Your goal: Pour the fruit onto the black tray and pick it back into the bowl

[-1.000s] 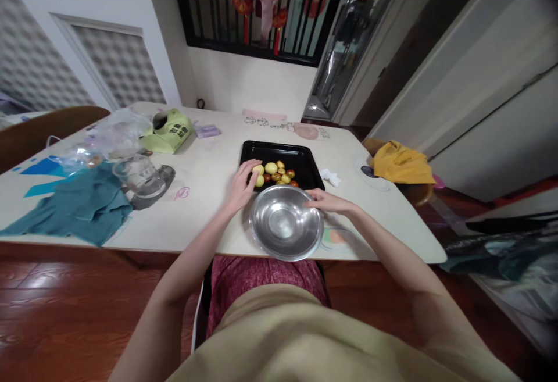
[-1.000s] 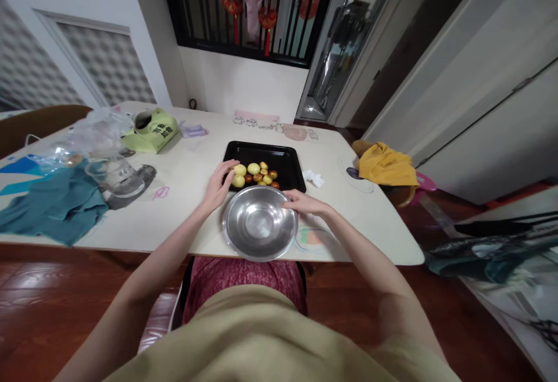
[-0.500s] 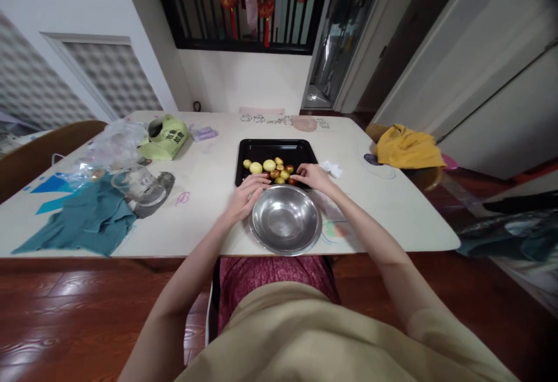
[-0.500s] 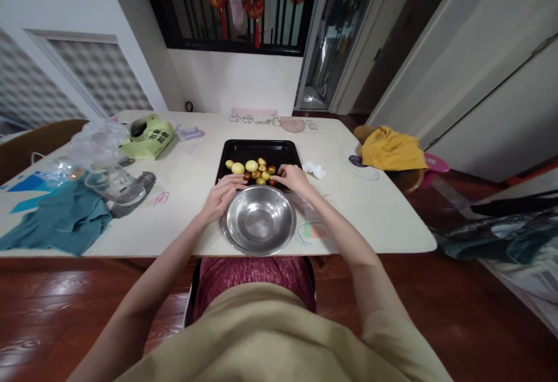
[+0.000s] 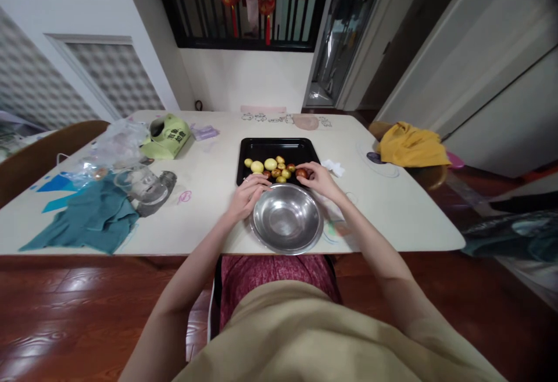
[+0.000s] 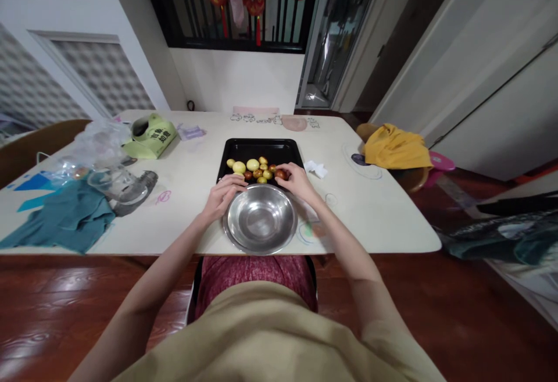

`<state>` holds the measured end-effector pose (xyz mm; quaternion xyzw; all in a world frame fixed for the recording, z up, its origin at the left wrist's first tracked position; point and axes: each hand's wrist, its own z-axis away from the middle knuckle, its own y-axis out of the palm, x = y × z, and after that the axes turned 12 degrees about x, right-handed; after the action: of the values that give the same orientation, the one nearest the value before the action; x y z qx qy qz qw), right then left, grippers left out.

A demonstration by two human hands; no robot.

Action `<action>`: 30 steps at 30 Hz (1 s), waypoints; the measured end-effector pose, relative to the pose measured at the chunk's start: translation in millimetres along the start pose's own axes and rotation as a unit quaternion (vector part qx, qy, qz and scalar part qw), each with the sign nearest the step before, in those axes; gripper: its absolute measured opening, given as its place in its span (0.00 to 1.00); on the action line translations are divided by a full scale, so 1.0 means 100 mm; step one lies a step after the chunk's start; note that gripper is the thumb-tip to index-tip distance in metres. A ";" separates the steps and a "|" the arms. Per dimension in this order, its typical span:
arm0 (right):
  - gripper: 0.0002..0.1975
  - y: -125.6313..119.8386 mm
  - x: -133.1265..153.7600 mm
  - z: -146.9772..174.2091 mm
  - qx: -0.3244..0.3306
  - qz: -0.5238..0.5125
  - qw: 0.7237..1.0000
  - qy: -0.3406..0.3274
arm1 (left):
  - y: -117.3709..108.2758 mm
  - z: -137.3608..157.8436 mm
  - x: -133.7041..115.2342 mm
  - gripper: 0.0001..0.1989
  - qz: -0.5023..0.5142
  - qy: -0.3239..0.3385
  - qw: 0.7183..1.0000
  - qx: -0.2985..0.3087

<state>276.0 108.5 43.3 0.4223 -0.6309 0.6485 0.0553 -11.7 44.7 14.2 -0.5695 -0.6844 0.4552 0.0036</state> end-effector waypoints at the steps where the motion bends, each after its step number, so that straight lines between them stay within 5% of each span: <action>1: 0.19 0.00 0.06 0.09 -0.004 -0.020 0.999 -0.027 | 0.00 0.00 0.00 0.27 0.000 0.000 1.000 -0.001; 8: 0.12 0.25 0.47 0.58 0.100 -0.061 0.988 -0.105 | 0.00 0.00 -0.01 0.25 0.001 0.018 1.000 -0.019; 19: 0.13 0.44 0.44 0.56 0.158 0.054 0.983 -0.078 | -0.01 0.00 -0.02 0.25 -0.017 0.009 1.000 -0.022; 24: 0.14 0.43 0.42 0.61 0.124 0.036 0.987 -0.095 | -0.01 -0.01 0.00 0.22 -0.022 0.008 0.998 -0.063; 30: 0.09 0.29 0.45 0.84 -0.021 -0.040 0.990 -0.136 | -0.01 -0.02 0.12 0.12 -0.069 -0.036 0.990 -0.116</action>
<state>269.8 10.0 35.4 0.5305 -0.6283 0.5691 0.0036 -15.8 55.8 10.0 -0.5007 -0.7697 0.3920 -0.0558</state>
